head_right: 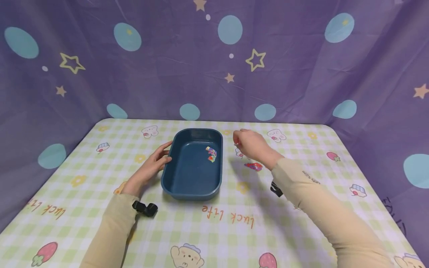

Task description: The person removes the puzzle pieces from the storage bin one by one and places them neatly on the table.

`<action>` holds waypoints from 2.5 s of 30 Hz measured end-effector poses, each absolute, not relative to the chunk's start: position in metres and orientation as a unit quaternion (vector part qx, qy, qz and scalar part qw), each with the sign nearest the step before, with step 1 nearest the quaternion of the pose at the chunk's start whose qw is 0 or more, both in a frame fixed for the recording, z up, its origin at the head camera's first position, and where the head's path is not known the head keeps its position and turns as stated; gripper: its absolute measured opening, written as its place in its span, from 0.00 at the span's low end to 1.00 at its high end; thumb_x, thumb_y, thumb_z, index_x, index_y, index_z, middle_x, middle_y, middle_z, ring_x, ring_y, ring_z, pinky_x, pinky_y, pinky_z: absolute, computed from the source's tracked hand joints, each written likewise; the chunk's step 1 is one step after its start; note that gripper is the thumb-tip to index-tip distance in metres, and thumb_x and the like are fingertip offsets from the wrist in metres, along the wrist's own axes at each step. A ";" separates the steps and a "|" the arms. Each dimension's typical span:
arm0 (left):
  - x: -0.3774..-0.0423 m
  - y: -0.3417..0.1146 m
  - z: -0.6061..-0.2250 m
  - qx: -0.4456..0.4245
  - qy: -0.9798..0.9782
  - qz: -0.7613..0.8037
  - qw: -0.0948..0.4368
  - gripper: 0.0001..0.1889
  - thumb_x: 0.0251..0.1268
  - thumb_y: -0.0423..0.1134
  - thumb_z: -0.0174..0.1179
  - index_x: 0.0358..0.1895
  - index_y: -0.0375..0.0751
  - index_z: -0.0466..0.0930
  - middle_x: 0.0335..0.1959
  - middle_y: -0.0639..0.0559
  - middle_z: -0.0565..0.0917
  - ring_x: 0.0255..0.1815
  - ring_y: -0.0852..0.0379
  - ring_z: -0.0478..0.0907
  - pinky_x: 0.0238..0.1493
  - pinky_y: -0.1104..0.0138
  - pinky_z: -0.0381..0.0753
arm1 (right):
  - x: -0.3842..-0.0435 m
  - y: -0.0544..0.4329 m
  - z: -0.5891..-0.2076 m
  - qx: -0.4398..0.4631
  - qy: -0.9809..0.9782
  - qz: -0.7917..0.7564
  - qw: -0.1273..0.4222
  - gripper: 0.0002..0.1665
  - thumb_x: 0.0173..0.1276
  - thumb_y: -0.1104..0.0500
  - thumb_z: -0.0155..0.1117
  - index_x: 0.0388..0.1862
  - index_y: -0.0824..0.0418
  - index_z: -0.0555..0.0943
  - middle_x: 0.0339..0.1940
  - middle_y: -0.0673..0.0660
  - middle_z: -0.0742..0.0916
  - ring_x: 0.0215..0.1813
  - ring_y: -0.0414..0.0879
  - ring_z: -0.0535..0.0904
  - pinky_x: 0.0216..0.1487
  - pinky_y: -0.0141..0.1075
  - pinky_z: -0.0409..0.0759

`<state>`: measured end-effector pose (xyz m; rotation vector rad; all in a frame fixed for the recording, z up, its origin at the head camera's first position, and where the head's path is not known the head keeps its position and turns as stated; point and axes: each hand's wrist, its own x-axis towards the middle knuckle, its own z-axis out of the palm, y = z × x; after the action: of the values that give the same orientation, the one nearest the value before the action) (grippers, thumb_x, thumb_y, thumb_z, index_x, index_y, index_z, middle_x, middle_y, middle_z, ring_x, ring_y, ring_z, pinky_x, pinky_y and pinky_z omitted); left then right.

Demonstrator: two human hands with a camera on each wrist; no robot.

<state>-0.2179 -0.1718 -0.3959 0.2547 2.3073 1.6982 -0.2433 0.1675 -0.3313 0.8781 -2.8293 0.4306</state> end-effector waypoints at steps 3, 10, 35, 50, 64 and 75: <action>-0.223 -0.175 -0.406 0.088 0.797 0.583 0.128 0.31 0.67 0.41 0.47 0.71 0.60 0.48 0.65 0.40 0.60 0.62 0.44 0.64 0.55 0.51 0.70 | -0.242 0.181 -0.337 0.272 -0.950 0.140 0.067 0.04 0.55 0.68 0.60 0.28 0.60 0.76 0.25 0.53 0.79 0.28 0.46 0.74 0.30 0.39 0.73; -0.222 -0.176 -0.414 0.093 0.801 0.579 0.117 0.31 0.66 0.42 0.48 0.71 0.62 0.48 0.64 0.41 0.61 0.61 0.44 0.66 0.53 0.52 0.72 | -0.237 0.212 -0.354 0.239 -0.962 0.124 0.053 0.03 0.54 0.68 0.59 0.26 0.62 0.76 0.24 0.54 0.79 0.28 0.47 0.74 0.31 0.41 0.73; -0.209 -0.170 -0.385 0.086 0.799 0.581 0.128 0.32 0.67 0.37 0.45 0.72 0.52 0.46 0.65 0.36 0.59 0.61 0.41 0.64 0.56 0.51 0.70 | -0.231 0.264 -0.387 0.140 -0.976 0.164 -0.031 0.04 0.55 0.68 0.59 0.31 0.65 0.79 0.30 0.59 0.84 0.36 0.54 0.79 0.40 0.47 0.75; -0.225 -0.175 -0.412 0.094 0.800 0.582 0.113 0.31 0.66 0.42 0.49 0.71 0.61 0.49 0.64 0.40 0.62 0.60 0.45 0.66 0.54 0.53 0.72 | -0.229 0.266 -0.397 0.112 -0.982 0.153 -0.022 0.04 0.55 0.67 0.59 0.30 0.64 0.79 0.31 0.61 0.83 0.34 0.53 0.78 0.38 0.47 0.75; -0.224 -0.175 -0.411 0.102 0.799 0.583 0.109 0.31 0.66 0.40 0.47 0.71 0.58 0.48 0.64 0.38 0.62 0.60 0.43 0.66 0.52 0.54 0.74 | -0.235 0.221 -0.365 0.186 -0.973 0.136 0.013 0.06 0.53 0.66 0.60 0.32 0.62 0.80 0.27 0.54 0.83 0.30 0.47 0.77 0.30 0.41 0.74; -0.225 -0.176 -0.411 0.098 0.800 0.582 0.111 0.31 0.67 0.40 0.47 0.71 0.59 0.48 0.64 0.39 0.61 0.60 0.43 0.66 0.53 0.53 0.73 | -0.241 0.162 -0.342 0.242 -0.959 0.144 0.042 0.05 0.55 0.62 0.63 0.32 0.58 0.80 0.28 0.51 0.83 0.29 0.44 0.77 0.31 0.39 0.74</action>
<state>-0.2248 -0.1757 -0.4114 0.2866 2.3494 1.7104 -0.2410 0.1618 -0.3421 0.7414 -2.9329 0.4404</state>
